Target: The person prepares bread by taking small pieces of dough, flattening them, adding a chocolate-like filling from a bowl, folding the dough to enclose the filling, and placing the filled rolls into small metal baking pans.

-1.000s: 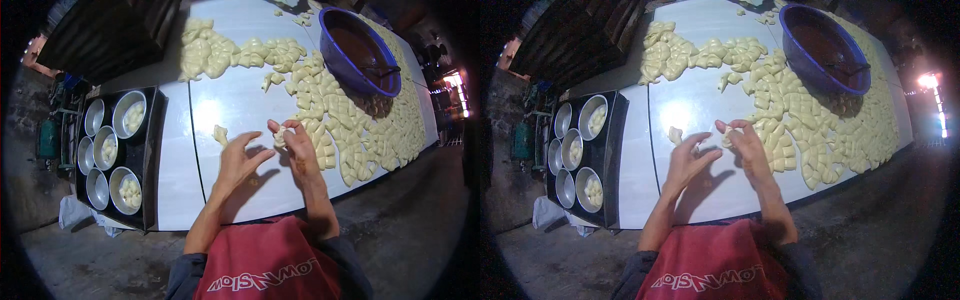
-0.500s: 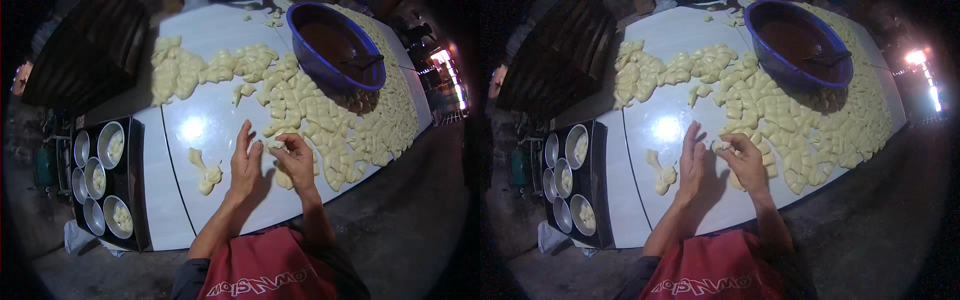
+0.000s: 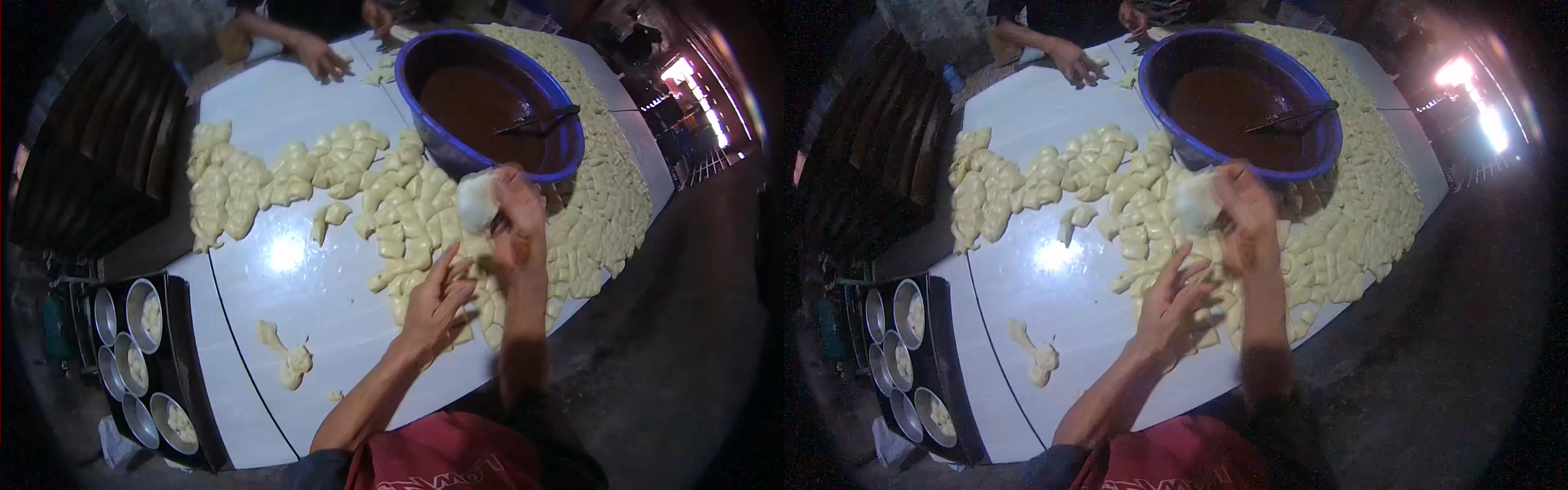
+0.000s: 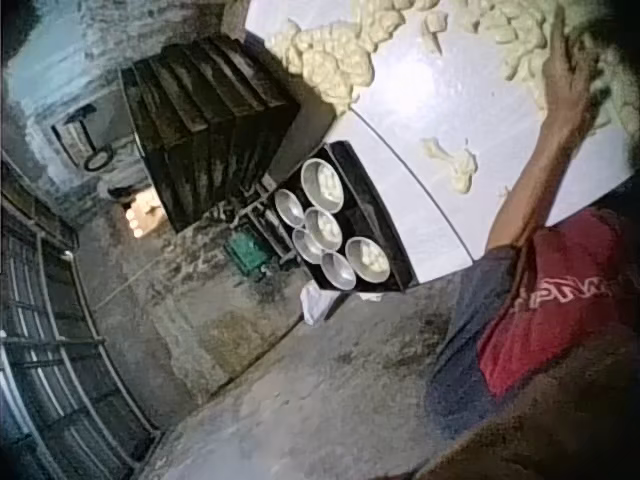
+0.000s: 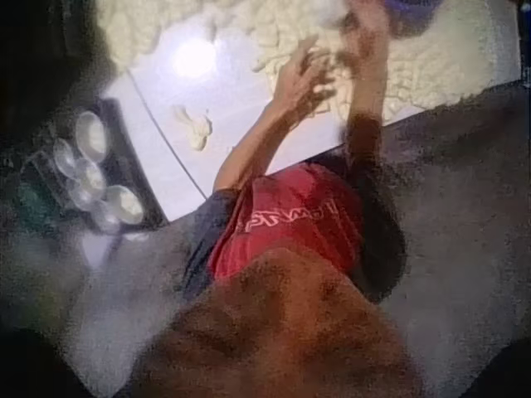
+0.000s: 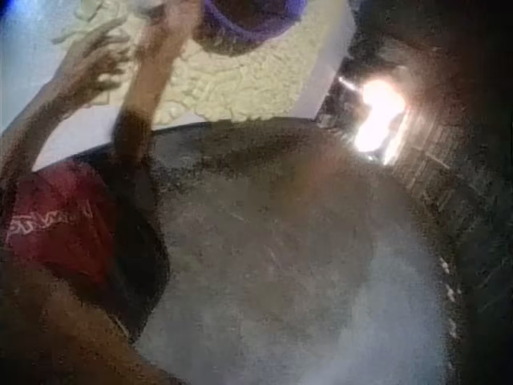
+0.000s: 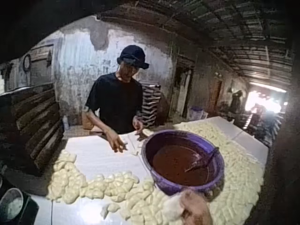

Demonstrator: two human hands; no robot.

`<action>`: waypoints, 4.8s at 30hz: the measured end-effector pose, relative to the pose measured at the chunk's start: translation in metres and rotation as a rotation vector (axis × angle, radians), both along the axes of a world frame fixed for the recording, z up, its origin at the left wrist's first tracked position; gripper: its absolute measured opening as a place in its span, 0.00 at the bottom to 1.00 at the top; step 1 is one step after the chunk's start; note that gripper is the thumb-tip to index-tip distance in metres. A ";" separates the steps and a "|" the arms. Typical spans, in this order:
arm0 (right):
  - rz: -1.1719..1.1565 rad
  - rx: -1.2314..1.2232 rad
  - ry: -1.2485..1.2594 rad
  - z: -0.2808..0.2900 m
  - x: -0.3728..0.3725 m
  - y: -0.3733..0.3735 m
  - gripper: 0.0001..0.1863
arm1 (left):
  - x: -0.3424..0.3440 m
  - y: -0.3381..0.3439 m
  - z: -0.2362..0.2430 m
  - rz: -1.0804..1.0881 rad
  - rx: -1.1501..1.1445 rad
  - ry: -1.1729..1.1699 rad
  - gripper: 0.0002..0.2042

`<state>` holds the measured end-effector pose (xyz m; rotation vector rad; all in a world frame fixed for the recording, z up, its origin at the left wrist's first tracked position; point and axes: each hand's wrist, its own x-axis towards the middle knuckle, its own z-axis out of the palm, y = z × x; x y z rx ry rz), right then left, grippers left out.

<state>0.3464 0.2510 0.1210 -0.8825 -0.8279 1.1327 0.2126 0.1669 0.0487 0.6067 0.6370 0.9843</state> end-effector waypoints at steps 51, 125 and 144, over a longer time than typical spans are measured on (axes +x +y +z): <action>0.397 -0.240 -0.369 -0.059 -0.175 -0.111 0.10 | -0.191 -0.035 0.008 0.342 -0.088 0.319 0.17; 0.870 -0.039 -1.072 -0.092 -0.239 -0.114 0.07 | -0.267 -0.118 -0.060 0.542 0.787 1.466 0.08; 0.555 -0.372 -0.323 -0.043 -0.197 -0.142 0.12 | -0.244 -0.094 0.016 0.187 0.451 0.827 0.26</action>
